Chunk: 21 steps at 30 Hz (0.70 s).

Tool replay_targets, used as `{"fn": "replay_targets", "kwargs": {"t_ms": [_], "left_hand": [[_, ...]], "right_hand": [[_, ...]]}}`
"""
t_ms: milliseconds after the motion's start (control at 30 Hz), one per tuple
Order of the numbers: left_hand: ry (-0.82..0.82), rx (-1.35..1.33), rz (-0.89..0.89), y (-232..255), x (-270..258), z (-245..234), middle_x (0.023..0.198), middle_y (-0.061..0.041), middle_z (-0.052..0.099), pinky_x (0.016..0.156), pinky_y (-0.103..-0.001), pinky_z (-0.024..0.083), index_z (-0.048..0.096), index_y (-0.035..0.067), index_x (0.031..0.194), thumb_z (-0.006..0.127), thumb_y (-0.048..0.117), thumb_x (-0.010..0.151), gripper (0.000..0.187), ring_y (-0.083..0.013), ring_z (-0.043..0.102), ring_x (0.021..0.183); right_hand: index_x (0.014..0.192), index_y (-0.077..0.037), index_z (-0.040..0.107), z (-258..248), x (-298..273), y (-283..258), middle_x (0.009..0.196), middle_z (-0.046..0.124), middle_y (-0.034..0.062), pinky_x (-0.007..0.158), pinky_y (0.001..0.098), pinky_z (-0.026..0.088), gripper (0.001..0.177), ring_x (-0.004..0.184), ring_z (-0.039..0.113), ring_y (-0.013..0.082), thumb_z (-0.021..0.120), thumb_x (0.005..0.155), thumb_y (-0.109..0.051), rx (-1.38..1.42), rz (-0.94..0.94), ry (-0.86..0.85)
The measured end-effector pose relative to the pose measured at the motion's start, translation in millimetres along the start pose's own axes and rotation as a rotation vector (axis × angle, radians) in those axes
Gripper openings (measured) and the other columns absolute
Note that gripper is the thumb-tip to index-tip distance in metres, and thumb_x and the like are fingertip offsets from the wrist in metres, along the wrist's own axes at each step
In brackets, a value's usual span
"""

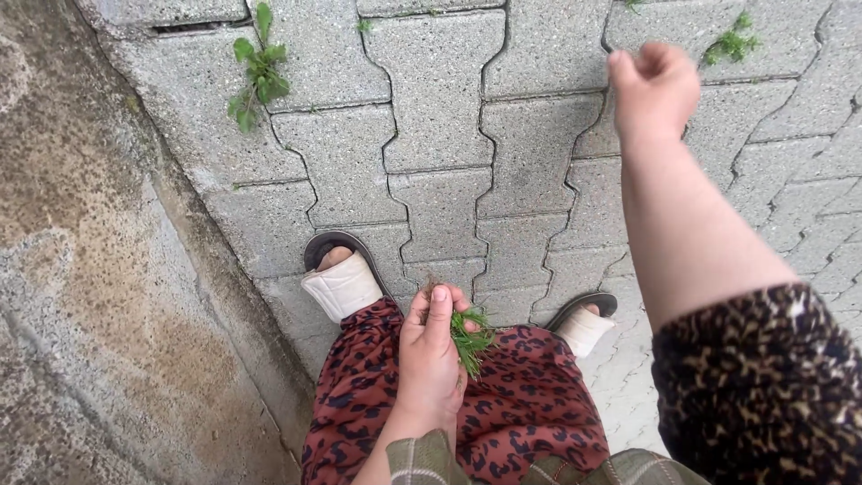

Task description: The person pulls weeds from between paving stones by hand, gathering the small plants in one hand while continuing to pluck others.

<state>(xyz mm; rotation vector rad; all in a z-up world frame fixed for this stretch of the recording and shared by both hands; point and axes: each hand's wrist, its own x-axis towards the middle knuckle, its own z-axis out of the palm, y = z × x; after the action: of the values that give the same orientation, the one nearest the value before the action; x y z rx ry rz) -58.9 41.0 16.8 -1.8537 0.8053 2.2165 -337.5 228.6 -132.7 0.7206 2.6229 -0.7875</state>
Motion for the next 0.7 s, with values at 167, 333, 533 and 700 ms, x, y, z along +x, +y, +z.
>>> {"fn": "replay_targets", "kwargs": {"t_ms": [167,333,533,700], "left_hand": [[-0.001,0.118,0.019,3.3,8.9,-2.4,0.089,-0.008,0.062,0.068,-0.031,0.052,0.066,0.006,0.091,0.057,0.03,0.103,0.028,-0.016,0.057,0.084],[0.034,0.092,-0.007,0.4,20.7,-6.6,0.087,-0.011,0.062,0.065,-0.031,0.054,0.067,0.002,0.094,0.058,0.027,0.103,0.028,-0.0177,0.057,0.08],[0.031,0.071,0.02,7.4,14.2,1.2,0.087,-0.008,0.06,0.066,-0.03,0.053,0.065,0.005,0.091,0.059,0.028,0.103,0.027,-0.0145,0.055,0.078],[0.02,0.014,0.008,9.1,14.5,2.6,0.09,-0.008,0.06,0.067,-0.029,0.052,0.064,0.005,0.092,0.058,0.026,0.104,0.024,-0.0134,0.055,0.08]], "right_hand": [[0.09,-0.024,0.073,38.8,82.4,25.7,0.074,0.064,-0.0142,0.063,0.0276,0.053,0.031,0.067,0.06,0.0025,0.097,0.082,-0.042,-0.043,-0.139,0.234],[0.09,-0.022,0.068,58.0,104.3,35.7,0.076,0.07,-0.0091,0.061,0.0229,0.057,0.041,0.063,0.065,0.003,0.105,0.073,-0.028,0.021,-0.326,0.4],[0.074,-0.02,0.082,55.0,102.9,45.8,0.067,0.074,-0.0139,0.051,0.0304,0.049,0.013,0.063,0.055,0.0016,0.084,0.087,-0.023,-0.127,-0.529,0.331],[0.081,-0.016,0.063,51.3,140.5,60.9,0.079,0.06,-0.0009,0.063,0.0376,0.045,0.04,0.074,0.053,0.0173,0.092,0.098,-0.037,-0.397,-0.384,0.287]]}}
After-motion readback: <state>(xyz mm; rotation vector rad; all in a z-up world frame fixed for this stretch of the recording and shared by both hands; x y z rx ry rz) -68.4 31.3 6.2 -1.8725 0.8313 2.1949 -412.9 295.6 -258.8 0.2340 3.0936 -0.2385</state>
